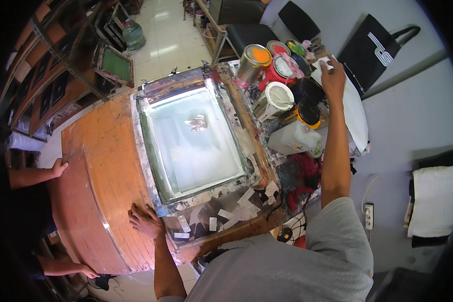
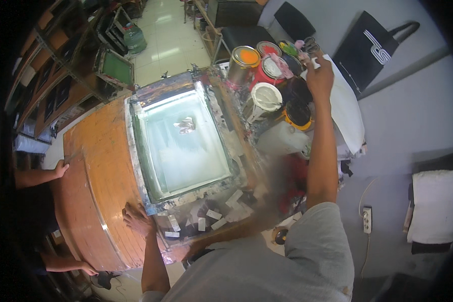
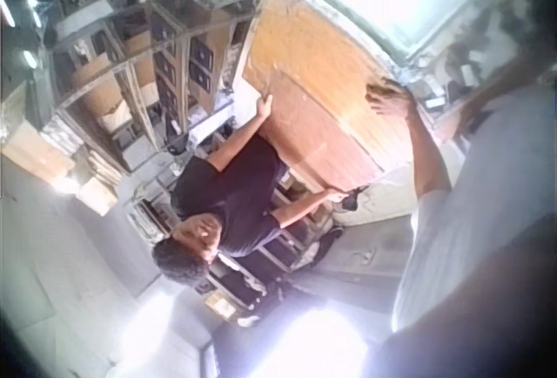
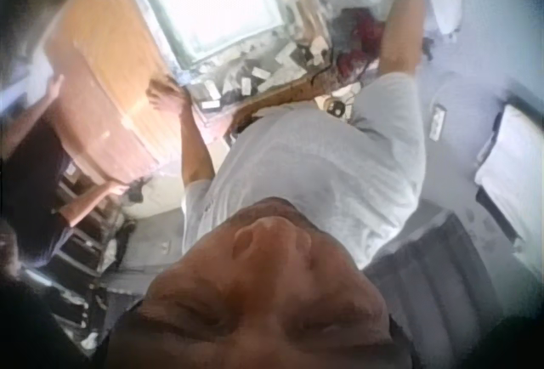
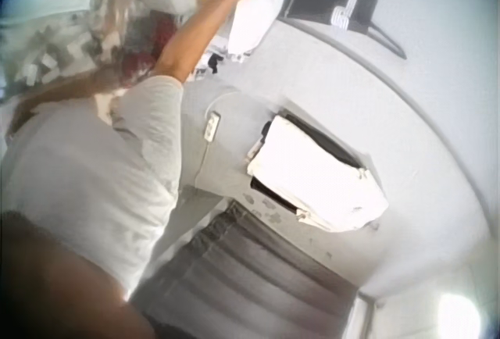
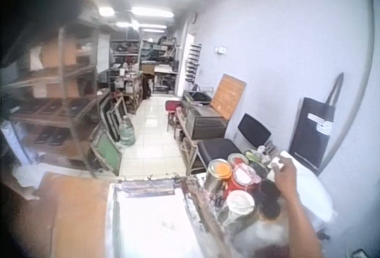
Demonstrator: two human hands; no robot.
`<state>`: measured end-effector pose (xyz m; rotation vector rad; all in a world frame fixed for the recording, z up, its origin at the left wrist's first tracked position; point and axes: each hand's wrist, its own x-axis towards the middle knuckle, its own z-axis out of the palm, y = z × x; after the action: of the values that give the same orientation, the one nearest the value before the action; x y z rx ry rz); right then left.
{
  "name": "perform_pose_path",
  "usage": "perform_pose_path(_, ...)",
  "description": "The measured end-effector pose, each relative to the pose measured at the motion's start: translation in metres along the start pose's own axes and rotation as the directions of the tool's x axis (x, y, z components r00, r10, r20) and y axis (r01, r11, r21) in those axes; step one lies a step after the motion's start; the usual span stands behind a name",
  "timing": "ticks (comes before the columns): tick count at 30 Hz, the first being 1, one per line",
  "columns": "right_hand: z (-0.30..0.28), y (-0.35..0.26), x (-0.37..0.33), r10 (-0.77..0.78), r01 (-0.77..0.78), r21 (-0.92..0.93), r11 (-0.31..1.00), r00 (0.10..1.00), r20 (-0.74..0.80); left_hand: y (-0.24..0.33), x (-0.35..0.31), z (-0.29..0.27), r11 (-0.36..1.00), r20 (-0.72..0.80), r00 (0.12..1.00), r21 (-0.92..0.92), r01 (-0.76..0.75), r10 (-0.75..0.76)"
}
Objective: The person places a black paper onto a workspace, lowers a screen over it, and applies white ink using a squeegee; they then lift the screen and mix the ink within the frame using a small tool.
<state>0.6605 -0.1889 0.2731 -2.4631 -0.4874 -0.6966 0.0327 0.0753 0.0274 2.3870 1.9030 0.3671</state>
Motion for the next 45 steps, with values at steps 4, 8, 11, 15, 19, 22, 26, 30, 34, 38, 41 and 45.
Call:
perform_pose_path(4, -0.064, -0.005, -0.102, 0.069, 0.038, 0.409, 0.912, 0.967, -0.246, -0.002, -0.002, 0.0, 1.0, -0.005, 1.0, 0.026, -0.004, 0.004)
perform_pose_path(8, -0.052, 0.043, -0.213, -0.067, 0.06, 0.405, 0.912, 0.998, 0.001, 0.002, 0.0, 0.0, 1.0, -0.029, 0.999, 0.025, -0.018, 0.019)
perform_pose_path(11, -0.051, 0.007, -0.244, 0.218, -0.378, 0.508, 0.774, 0.913, 0.345, -0.008, -0.002, 0.006, 0.999, -0.08, 0.996, 0.036, -0.027, 0.03)
perform_pose_path(15, -0.031, 0.006, -0.257, 0.182, -0.321, 0.55, 0.771, 0.939, 0.293, -0.005, 0.001, 0.004, 1.0, -0.032, 0.999, 0.01, -0.014, 0.014)
perform_pose_path(19, -0.024, -0.009, -0.248, -0.205, 0.148, 0.335, 0.931, 0.968, 0.144, -0.006, 0.001, 0.005, 1.0, -0.058, 0.998, 0.002, -0.028, 0.028)
perform_pose_path(22, -0.035, -0.046, -0.223, -0.411, 0.349, 0.227, 0.909, 0.842, 0.351, -0.004, -0.001, 0.001, 1.0, -0.049, 0.999, -0.01, -0.018, 0.017)
perform_pose_path(26, -0.035, -0.106, -0.187, -0.385, 0.445, 0.101, 0.89, 0.614, 0.689, -0.002, 0.0, -0.004, 1.0, -0.034, 0.999, -0.029, -0.005, 0.004)
perform_pose_path(30, -0.014, -0.158, -0.169, -0.327, 0.503, 0.11, 0.857, 0.367, 0.871, -0.003, 0.0, -0.005, 0.998, -0.038, 0.999, -0.067, 0.002, -0.005)
perform_pose_path(34, 0.025, -0.179, -0.169, -0.421, 0.565, 0.215, 0.796, 0.263, 0.868, -0.001, 0.001, -0.007, 0.996, -0.033, 0.999, -0.094, 0.013, -0.016)
perform_pose_path(38, 0.05, -0.194, -0.175, -0.379, 0.578, 0.177, 0.797, 0.251, 0.891, 0.0, 0.002, -0.007, 0.993, -0.035, 0.999, -0.114, 0.018, -0.022)
perform_pose_path(41, 0.047, -0.211, -0.173, -0.333, 0.561, 0.191, 0.805, 0.162, 0.929, -0.004, 0.002, -0.006, 0.994, -0.032, 0.999, -0.107, 0.024, -0.027)
perform_pose_path(45, 0.042, -0.199, -0.172, -0.318, 0.578, 0.169, 0.799, 0.168, 0.933, -0.003, 0.002, -0.005, 0.995, -0.036, 0.999, -0.099, 0.018, -0.022)
